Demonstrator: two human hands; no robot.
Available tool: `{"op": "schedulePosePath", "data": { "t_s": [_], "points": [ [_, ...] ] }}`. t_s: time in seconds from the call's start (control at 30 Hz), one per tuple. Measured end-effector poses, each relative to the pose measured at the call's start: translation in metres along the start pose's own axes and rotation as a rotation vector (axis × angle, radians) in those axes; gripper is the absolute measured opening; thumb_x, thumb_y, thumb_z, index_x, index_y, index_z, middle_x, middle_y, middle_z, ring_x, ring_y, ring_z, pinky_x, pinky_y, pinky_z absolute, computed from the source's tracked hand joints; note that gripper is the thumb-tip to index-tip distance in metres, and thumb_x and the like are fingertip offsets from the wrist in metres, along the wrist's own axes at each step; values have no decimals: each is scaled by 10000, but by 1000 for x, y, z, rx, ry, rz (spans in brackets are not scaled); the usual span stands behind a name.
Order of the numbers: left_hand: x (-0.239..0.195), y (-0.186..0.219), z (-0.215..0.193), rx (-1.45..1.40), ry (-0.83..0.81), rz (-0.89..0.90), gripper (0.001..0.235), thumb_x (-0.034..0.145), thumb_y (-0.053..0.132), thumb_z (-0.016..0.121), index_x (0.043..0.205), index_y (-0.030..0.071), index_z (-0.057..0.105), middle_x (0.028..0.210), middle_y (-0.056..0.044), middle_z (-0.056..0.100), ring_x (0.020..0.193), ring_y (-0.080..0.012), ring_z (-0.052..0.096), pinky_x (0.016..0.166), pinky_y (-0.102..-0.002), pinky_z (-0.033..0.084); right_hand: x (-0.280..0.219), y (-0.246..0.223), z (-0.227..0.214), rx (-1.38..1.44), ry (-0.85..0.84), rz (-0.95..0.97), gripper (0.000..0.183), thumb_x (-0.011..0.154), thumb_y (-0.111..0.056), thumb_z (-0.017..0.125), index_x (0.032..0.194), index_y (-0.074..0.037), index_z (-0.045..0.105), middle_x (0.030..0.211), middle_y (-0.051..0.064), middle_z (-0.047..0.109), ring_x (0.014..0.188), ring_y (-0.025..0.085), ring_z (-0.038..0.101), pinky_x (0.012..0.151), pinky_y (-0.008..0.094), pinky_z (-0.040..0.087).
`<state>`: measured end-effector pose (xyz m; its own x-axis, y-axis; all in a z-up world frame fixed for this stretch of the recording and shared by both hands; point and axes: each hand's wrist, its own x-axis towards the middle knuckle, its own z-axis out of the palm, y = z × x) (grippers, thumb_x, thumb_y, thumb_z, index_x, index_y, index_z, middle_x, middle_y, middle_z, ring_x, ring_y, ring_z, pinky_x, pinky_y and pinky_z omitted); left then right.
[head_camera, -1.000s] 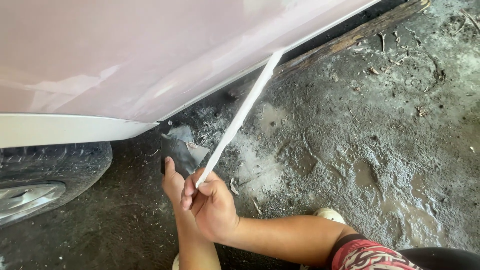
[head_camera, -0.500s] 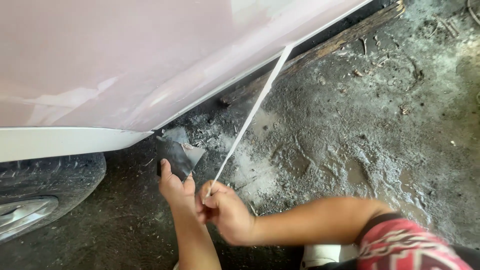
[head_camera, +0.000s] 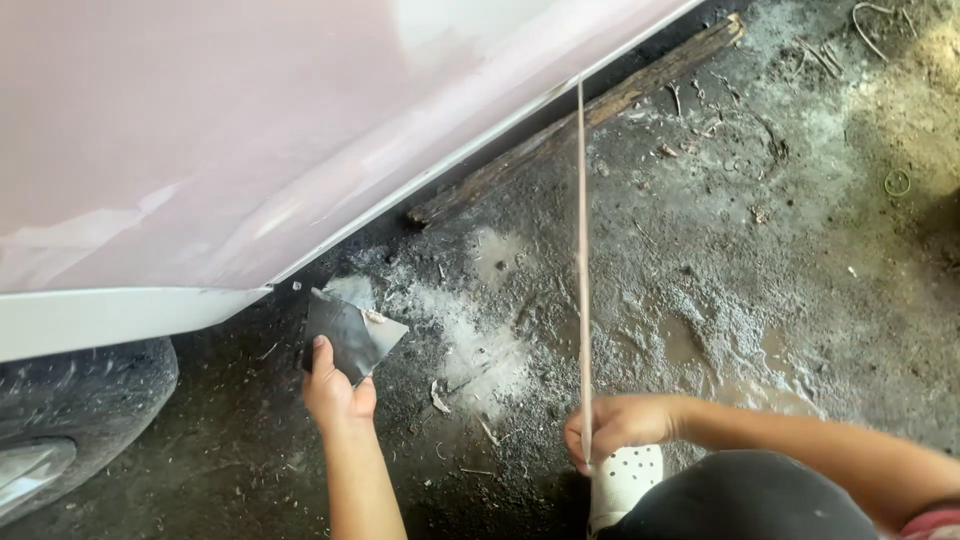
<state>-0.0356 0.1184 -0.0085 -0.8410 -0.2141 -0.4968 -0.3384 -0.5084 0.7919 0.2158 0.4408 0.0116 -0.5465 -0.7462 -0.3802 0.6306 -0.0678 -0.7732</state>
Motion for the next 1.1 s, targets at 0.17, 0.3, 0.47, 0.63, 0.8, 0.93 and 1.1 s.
{"op": "schedulePosePath", "data": {
  "t_s": [0.17,0.3,0.47,0.63,0.8,0.93,1.1],
  "points": [
    [-7,-3,8,98,-20,-17,408,980,217,655,1356,68,594,1304,-72,668,1127,-253,673,926,-499,554,21,97,5,175,139,-224,39,870,-102,640,904,-82,646,938,12,695,934,134,650,918,303,519],
    [-3,-23,19,125,-98,-15,388,983,204,672,1314,15,600,1256,-95,695,1064,-256,701,891,-483,583,35,181,4,375,302,-236,56,865,-16,684,909,-45,665,877,19,681,846,129,636,793,286,500],
    [-25,-34,42,190,-63,-52,345,969,198,676,1260,24,615,1210,-82,705,1033,-249,700,866,-466,579,66,282,14,317,317,-222,57,874,-20,694,925,-37,676,874,38,687,820,149,640,736,292,487],
    [-23,-46,46,216,-130,-83,350,1005,210,662,1279,-5,630,1234,-102,696,1056,-244,692,899,-438,569,81,340,34,185,367,-207,68,870,-47,696,937,-44,687,885,49,694,831,167,651,741,308,502],
    [-33,-47,59,193,-232,-78,360,1008,192,615,1320,11,618,1257,-97,692,1098,-250,684,938,-432,554,84,348,38,40,405,-195,87,865,-74,698,949,-50,699,897,60,701,841,184,663,746,324,517],
    [-43,-45,72,223,-164,-85,366,1009,190,611,1325,7,601,1271,-101,695,1131,-254,692,977,-439,556,79,348,38,-70,434,-177,105,861,-95,699,958,-55,708,906,69,707,849,198,672,750,337,530],
    [-43,-50,76,223,-154,-102,378,991,195,632,1319,13,596,1270,-90,687,1113,-254,690,951,-466,562,60,305,30,-222,464,-145,130,856,-122,700,970,-62,720,917,80,714,859,215,684,755,353,545]
  ]
}}
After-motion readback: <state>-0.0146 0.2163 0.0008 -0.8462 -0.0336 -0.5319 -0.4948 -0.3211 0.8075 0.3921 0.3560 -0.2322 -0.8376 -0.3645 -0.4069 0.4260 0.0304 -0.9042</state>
